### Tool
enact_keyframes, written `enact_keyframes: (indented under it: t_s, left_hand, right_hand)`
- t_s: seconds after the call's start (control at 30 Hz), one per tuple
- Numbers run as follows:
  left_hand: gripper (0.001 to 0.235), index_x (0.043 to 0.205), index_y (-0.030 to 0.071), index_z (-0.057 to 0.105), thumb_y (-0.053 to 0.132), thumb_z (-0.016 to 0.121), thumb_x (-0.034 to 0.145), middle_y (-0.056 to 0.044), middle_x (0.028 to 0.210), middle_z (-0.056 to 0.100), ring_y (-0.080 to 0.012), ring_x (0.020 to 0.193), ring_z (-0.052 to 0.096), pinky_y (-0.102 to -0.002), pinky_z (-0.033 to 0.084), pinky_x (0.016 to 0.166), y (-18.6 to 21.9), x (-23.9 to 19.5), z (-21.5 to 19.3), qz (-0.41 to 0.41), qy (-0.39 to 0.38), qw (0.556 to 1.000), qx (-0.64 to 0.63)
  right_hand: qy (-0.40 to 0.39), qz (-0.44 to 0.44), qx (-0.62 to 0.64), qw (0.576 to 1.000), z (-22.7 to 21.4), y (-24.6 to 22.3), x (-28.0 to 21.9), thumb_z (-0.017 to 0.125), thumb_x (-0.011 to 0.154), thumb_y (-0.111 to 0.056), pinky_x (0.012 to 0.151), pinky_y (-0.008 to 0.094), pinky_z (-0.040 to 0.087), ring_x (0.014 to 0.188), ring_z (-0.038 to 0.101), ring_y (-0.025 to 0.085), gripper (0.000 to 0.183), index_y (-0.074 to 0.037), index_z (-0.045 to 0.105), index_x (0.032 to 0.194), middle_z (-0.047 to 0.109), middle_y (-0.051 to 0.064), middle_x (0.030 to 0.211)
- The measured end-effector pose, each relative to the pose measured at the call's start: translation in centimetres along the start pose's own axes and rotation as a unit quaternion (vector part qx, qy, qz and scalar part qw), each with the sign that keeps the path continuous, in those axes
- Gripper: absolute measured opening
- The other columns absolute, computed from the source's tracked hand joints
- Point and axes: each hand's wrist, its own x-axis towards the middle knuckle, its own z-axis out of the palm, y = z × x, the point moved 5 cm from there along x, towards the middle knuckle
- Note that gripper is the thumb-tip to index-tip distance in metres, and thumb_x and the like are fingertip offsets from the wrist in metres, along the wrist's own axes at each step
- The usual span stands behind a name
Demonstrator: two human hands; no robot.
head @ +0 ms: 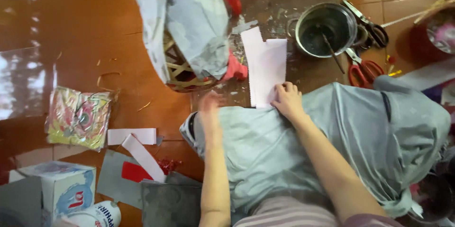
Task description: Cutting paper and applying red plastic covering to a bamboo lantern frame using glue.
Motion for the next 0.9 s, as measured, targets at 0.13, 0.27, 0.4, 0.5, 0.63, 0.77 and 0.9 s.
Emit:
enact_keyframes:
  t_s: [0.13,0.27,0.4,0.5,0.63,0.77,0.9]
  left_hand:
    - [0.03,0.128,0.003,0.064,0.019,0.059,0.103,-0.009,0.115,0.073,-0.0144,0.107,0.069,-0.029,0.054,0.096,4.7,0.4,10.0,-0.082,-0.127,0.977,-0.152]
    - [0.032,0.128,-0.001,0.066,0.017,0.063,0.101,-0.011,0.114,0.072,-0.0163,0.102,0.067,-0.03,0.053,0.09,-3.3,2.0,16.1,-0.105,-0.152,0.982,-0.03]
    - [0.031,0.124,-0.002,0.068,0.018,0.064,0.101,-0.01,0.11,0.075,-0.015,0.101,0.07,-0.03,0.056,0.09,-9.7,1.5,18.0,-0.085,-0.17,0.982,0.002]
    - [0.032,0.129,0.0,0.064,0.018,0.061,0.102,-0.01,0.109,0.072,-0.0149,0.099,0.07,-0.03,0.057,0.09,-7.5,0.9,17.6,-0.14,-0.203,0.955,-0.164]
    - [0.033,0.128,-0.001,0.067,0.016,0.06,0.1,-0.009,0.11,0.073,-0.0157,0.096,0.069,-0.03,0.056,0.084,-10.5,0.7,17.2,-0.242,-0.193,0.942,-0.131]
    - [0.033,0.128,0.0,0.064,0.018,0.058,0.101,-0.007,0.112,0.072,-0.0138,0.1,0.068,-0.028,0.054,0.086,-9.2,1.2,17.7,-0.241,-0.181,0.938,-0.168]
    - [0.032,0.126,-0.003,0.068,0.016,0.062,0.101,-0.009,0.11,0.072,-0.0126,0.096,0.064,-0.027,0.052,0.083,-8.9,1.3,17.7,-0.201,-0.175,0.954,-0.136]
  right_hand:
    - [0.037,-0.02,0.06,0.997,8.3,6.7,0.9,0.076,0.09,-0.024,0.101,0.047,0.051,0.12,0.06,0.034,0.031,-0.019,0.068,0.119,0.064,0.01,0.123]
    - [0.092,-0.057,0.042,0.993,4.2,4.0,0.7,0.078,0.078,-0.024,0.091,0.052,0.048,0.11,0.058,0.033,0.036,-0.018,0.071,0.112,0.062,0.01,0.117]
    - [0.066,-0.035,-0.004,0.997,2.9,2.1,1.0,0.079,0.067,-0.021,0.082,0.054,0.046,0.106,0.055,0.037,0.047,-0.017,0.071,0.113,0.059,0.015,0.118]
    - [0.107,-0.035,0.012,0.994,7.9,6.6,1.4,0.076,0.088,-0.025,0.096,0.05,0.049,0.119,0.056,0.03,0.031,-0.028,0.07,0.119,0.061,0.004,0.126]
    - [0.095,-0.022,0.025,0.995,5.2,3.5,1.1,0.075,0.083,-0.023,0.096,0.054,0.046,0.121,0.054,0.035,0.056,-0.018,0.065,0.137,0.059,0.011,0.131]
    - [0.124,-0.084,-0.062,0.987,4.1,0.7,0.5,0.078,0.071,-0.029,0.098,0.056,0.04,0.129,0.049,0.039,0.062,-0.01,0.064,0.129,0.054,0.021,0.141]
    - [0.119,-0.098,-0.06,0.986,7.0,3.0,0.3,0.074,0.088,-0.027,0.111,0.054,0.039,0.138,0.05,0.031,0.037,-0.02,0.067,0.123,0.056,0.01,0.144]
